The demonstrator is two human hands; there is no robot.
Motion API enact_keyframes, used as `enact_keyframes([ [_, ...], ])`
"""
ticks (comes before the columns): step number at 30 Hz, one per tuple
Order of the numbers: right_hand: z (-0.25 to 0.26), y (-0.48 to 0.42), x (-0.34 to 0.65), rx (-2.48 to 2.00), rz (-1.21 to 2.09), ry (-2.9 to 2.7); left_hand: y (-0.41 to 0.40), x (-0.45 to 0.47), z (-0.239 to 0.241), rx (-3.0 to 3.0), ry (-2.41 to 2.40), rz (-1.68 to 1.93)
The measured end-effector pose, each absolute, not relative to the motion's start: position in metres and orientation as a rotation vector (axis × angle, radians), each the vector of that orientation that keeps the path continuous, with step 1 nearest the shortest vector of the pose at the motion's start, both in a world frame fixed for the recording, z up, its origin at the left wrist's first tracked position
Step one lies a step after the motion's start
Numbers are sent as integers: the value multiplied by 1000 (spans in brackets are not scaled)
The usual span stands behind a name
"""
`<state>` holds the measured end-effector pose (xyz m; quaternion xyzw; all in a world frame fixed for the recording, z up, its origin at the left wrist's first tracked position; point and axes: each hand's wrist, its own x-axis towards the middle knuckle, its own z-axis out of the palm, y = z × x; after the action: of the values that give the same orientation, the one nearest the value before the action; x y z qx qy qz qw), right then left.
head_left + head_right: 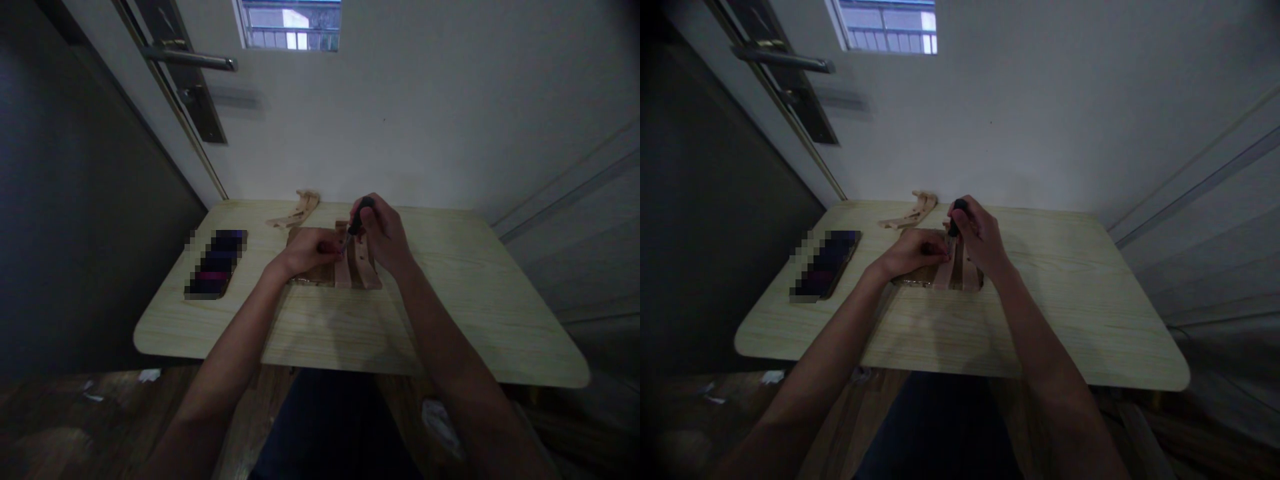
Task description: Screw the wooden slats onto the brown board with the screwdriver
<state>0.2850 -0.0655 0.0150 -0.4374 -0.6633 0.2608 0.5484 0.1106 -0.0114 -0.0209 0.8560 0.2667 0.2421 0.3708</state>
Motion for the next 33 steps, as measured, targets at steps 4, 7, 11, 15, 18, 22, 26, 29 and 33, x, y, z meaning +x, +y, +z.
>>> enact_keyframes([
  [4,16,-66,286,-1037,596,-1588,-11,110,-22,2189,673,638],
  [7,18,-69,288,-1000,568,-1645,-12,110,-21,2197,669,638],
  [11,18,-73,292,-955,571,-1727,-12,108,-19,2234,676,627],
  [15,16,-73,294,-960,572,-1718,-8,104,-15,2309,657,659],
  [18,16,-73,295,-922,544,-1735,-7,101,-12,2293,622,701],
  [22,16,-71,294,-865,480,-1765,-8,103,-12,2211,533,658],
  [26,12,-68,293,-786,404,-1766,-9,108,-18,2207,502,652],
  [29,13,-68,293,-793,387,-1764,-9,110,-21,2206,516,664],
  [33,19,-72,296,-814,426,-1758,-8,110,-22,2243,510,662],
])
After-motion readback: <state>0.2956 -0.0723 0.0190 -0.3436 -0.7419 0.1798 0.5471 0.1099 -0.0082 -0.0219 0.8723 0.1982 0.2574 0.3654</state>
